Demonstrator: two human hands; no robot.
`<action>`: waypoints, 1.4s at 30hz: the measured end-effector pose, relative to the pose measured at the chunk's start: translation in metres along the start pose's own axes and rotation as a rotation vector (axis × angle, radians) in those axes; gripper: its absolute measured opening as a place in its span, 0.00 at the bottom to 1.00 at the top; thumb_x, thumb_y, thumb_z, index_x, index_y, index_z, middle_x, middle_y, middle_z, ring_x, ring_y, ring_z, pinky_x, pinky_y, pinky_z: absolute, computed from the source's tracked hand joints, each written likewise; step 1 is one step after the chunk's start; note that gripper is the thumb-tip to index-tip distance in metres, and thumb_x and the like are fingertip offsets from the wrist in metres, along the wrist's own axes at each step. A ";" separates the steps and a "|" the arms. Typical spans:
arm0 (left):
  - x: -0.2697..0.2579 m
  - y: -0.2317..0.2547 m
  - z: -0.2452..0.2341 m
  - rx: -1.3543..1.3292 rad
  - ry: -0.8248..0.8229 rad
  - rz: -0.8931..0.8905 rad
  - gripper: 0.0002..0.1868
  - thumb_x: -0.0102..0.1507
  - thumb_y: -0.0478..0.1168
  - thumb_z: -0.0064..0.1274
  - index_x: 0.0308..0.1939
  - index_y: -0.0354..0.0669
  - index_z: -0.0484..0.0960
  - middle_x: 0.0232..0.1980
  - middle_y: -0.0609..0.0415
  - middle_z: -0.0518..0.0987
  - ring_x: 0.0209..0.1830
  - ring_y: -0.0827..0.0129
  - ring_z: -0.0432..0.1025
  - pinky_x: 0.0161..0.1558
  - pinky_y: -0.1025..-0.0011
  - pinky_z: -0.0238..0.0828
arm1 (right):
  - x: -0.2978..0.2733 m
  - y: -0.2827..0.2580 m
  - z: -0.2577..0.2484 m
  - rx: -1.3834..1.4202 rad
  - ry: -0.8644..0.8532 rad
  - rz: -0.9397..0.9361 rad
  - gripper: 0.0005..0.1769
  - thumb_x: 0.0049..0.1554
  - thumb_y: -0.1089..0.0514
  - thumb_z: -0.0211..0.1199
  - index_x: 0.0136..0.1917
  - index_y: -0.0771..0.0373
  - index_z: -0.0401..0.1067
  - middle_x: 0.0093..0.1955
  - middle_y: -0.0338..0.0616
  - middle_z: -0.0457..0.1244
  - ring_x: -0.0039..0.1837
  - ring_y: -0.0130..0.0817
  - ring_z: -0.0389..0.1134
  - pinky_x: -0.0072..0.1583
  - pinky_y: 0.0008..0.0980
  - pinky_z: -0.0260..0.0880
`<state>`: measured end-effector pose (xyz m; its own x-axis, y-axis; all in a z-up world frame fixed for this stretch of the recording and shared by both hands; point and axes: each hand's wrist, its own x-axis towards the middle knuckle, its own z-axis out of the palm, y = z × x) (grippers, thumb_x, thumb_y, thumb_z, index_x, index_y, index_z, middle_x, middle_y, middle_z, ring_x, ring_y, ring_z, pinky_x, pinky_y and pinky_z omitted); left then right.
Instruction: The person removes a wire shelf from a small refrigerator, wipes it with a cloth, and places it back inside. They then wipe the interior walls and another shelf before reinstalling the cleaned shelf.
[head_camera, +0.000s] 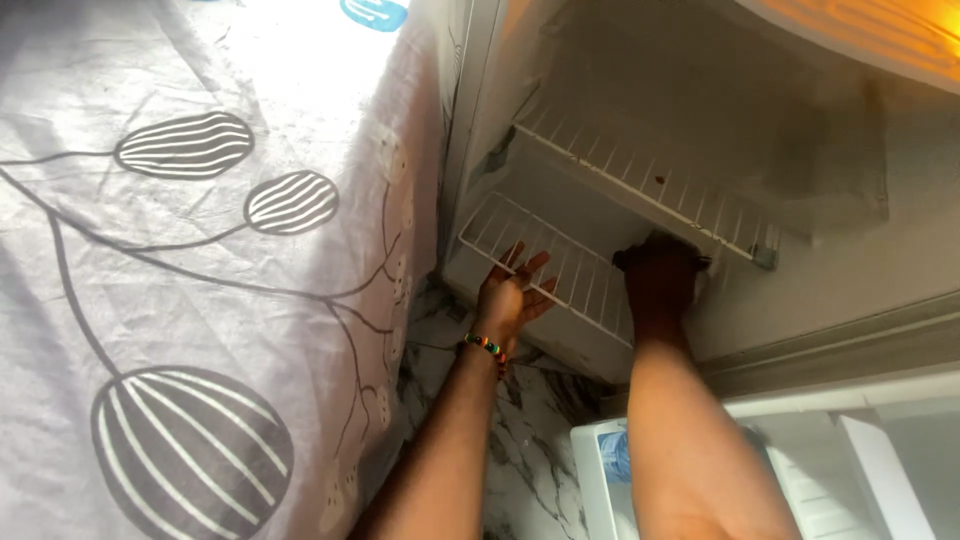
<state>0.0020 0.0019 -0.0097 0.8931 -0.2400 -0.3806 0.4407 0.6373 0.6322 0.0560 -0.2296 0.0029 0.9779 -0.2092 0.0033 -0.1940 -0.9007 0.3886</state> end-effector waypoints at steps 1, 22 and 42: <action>0.001 0.000 -0.001 0.000 0.004 0.003 0.29 0.71 0.40 0.39 0.77 0.60 0.59 0.70 0.54 0.75 0.61 0.54 0.75 0.60 0.57 0.78 | 0.016 0.004 0.027 0.175 0.217 0.150 0.35 0.63 0.35 0.59 0.63 0.70 0.70 0.58 0.60 0.67 0.59 0.55 0.70 0.62 0.57 0.67; 0.009 0.003 0.003 -0.056 -0.047 0.035 0.34 0.69 0.41 0.45 0.79 0.55 0.54 0.72 0.52 0.72 0.64 0.51 0.74 0.62 0.53 0.74 | 0.095 -0.066 -0.023 0.682 0.361 0.198 0.15 0.58 0.51 0.71 0.43 0.66 0.77 0.41 0.54 0.70 0.41 0.44 0.70 0.46 0.45 0.71; -0.008 0.025 0.020 0.099 0.005 0.026 0.31 0.70 0.42 0.42 0.79 0.54 0.56 0.71 0.53 0.74 0.63 0.54 0.75 0.63 0.57 0.75 | 0.092 -0.097 -0.018 1.001 0.409 0.041 0.14 0.62 0.51 0.66 0.53 0.63 0.77 0.51 0.47 0.71 0.47 0.40 0.74 0.52 0.44 0.77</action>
<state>0.0077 0.0049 0.0220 0.9041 -0.2204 -0.3661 0.4241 0.5677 0.7056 0.1663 -0.1550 -0.0180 0.8852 -0.2705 0.3785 -0.0217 -0.8368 -0.5471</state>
